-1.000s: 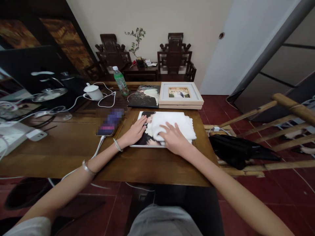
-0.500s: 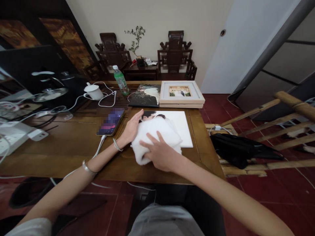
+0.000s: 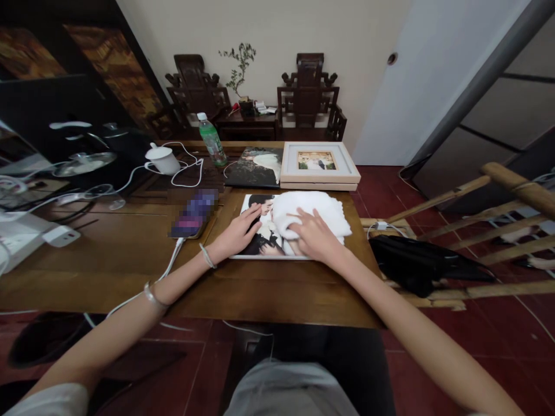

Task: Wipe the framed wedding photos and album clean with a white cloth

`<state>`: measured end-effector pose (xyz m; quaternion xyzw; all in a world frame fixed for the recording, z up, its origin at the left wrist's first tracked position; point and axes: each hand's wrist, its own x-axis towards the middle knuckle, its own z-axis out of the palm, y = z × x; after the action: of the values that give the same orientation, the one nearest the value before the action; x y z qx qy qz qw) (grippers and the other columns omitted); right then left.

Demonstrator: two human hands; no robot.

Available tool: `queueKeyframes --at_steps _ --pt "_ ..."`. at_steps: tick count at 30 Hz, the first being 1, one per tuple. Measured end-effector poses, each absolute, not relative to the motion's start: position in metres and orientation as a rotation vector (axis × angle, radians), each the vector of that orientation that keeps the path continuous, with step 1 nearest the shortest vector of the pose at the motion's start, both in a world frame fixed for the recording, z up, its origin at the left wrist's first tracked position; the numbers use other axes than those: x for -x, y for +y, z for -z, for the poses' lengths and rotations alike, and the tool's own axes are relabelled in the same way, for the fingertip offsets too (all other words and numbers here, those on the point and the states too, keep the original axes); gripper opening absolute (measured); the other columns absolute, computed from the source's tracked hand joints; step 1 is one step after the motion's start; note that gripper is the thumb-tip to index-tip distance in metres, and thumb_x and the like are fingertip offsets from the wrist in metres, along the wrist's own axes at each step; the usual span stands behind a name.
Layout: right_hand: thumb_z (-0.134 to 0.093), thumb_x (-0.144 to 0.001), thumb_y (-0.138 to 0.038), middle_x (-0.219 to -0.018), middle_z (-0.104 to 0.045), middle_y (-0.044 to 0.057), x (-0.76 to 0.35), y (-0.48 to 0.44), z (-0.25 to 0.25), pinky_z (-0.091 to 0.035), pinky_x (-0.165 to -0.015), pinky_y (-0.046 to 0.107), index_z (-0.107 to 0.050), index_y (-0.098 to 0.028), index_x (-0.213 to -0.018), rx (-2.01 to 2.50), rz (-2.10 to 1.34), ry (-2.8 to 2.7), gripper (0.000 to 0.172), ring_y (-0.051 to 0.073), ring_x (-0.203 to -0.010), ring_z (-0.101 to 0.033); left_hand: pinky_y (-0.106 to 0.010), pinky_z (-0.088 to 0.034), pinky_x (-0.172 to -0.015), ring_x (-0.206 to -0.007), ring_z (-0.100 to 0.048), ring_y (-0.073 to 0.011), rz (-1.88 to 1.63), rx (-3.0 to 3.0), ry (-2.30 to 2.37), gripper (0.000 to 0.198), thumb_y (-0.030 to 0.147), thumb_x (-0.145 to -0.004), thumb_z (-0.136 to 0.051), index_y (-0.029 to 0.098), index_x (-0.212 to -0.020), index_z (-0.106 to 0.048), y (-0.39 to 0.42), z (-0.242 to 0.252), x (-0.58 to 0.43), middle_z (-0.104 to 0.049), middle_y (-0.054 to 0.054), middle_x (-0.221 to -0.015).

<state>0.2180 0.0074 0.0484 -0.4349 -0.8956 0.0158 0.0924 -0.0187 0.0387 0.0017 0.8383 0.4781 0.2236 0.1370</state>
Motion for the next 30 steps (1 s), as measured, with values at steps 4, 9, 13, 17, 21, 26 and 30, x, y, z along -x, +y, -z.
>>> queueKeyframes --at_steps 4,9,13,17,21,26,30 --pt "-0.04 -0.07 -0.003 -0.108 -0.067 0.015 -0.188 0.047 -0.057 -0.038 -0.091 0.04 -0.064 -0.014 -0.105 1.266 -0.167 -2.547 0.044 0.029 -0.11 -0.055 -0.045 -0.032 -0.11 -0.139 -0.029 -0.0253 -0.699 -2.429 1.357 0.044 0.029 -0.095 -0.035 0.014 -0.136 -0.04 0.04 -0.001 0.019 -0.035 -0.014 -0.147" --pt "-0.039 -0.066 -0.004 -0.092 -0.07 0.009 -0.141 0.083 -0.073 -0.037 -0.068 0.026 -0.065 -0.015 -0.086 1.03 -0.391 -2.524 0.035 0.021 -0.077 -0.058 -0.044 -0.038 -0.105 -0.128 -0.044 -0.026 -0.752 -2.435 1.315 0.039 0.028 -0.094 -0.038 0.016 -0.13 -0.046 0.041 -0.002 0.02 -0.048 -0.013 -0.135" --pt "-0.039 -0.065 -0.004 -0.084 -0.068 0.008 -0.126 0.094 -0.081 -0.035 -0.064 0.025 -0.063 -0.015 -0.078 1.021 -0.46 -2.563 0.03 0.018 -0.071 -0.055 -0.042 -0.037 -0.106 -0.126 -0.045 -0.025 -0.761 -2.45 1.295 0.039 0.028 -0.094 -0.039 0.014 -0.13 -0.047 0.042 -0.002 0.022 -0.051 -0.013 -0.133" --pt "-0.038 -0.065 -0.004 -0.085 -0.069 0.009 -0.155 0.095 -0.081 -0.037 -0.065 0.025 -0.063 -0.014 -0.078 1.171 -0.487 -2.519 0.03 0.019 -0.073 -0.057 -0.042 -0.035 -0.108 -0.134 -0.037 -0.0245 -0.743 -2.436 1.296 0.042 0.029 -0.095 -0.037 0.015 -0.134 -0.043 0.042 0.001 0.023 -0.042 -0.013 -0.143" --pt "-0.038 -0.065 -0.005 -0.099 -0.07 0.011 -0.211 0.091 -0.074 -0.04 -0.08 0.03 -0.066 -0.013 -0.085 1.227 -0.325 -2.448 0.035 0.025 -0.089 -0.06 -0.047 -0.031 -0.109 -0.14 -0.026 -0.0249 -0.714 -2.405 1.342 0.046 0.03 -0.095 -0.036 0.016 -0.139 -0.037 0.041 0.003 0.022 -0.034 -0.012 -0.149" --pt "-0.037 -0.064 -0.002 -0.101 -0.07 0.015 -0.258 0.058 -0.053 -0.046 -0.085 0.039 -0.066 -0.011 -0.098 1.424 -0.151 -2.445 0.045 0.029 -0.096 -0.063 -0.048 -0.031 -0.109 -0.14 -0.026 -0.0245 -0.709 -2.388 1.38 0.044 0.031 -0.095 -0.036 0.016 -0.137 -0.039 0.039 0.001 0.021 -0.034 -0.013 -0.149" --pt "-0.04 -0.063 0.001 -0.13 -0.055 0.018 -0.264 -0.005 -0.037 -0.033 -0.103 0.054 -0.065 -0.013 -0.093 1.336 0.025 -2.544 0.041 0.032 -0.124 -0.047 -0.05 -0.031 -0.109 -0.14 -0.025 -0.0265 -0.724 -2.388 1.44 0.043 0.032 -0.095 -0.037 0.016 -0.134 -0.042 0.039 0.003 0.021 -0.033 -0.015 -0.148"
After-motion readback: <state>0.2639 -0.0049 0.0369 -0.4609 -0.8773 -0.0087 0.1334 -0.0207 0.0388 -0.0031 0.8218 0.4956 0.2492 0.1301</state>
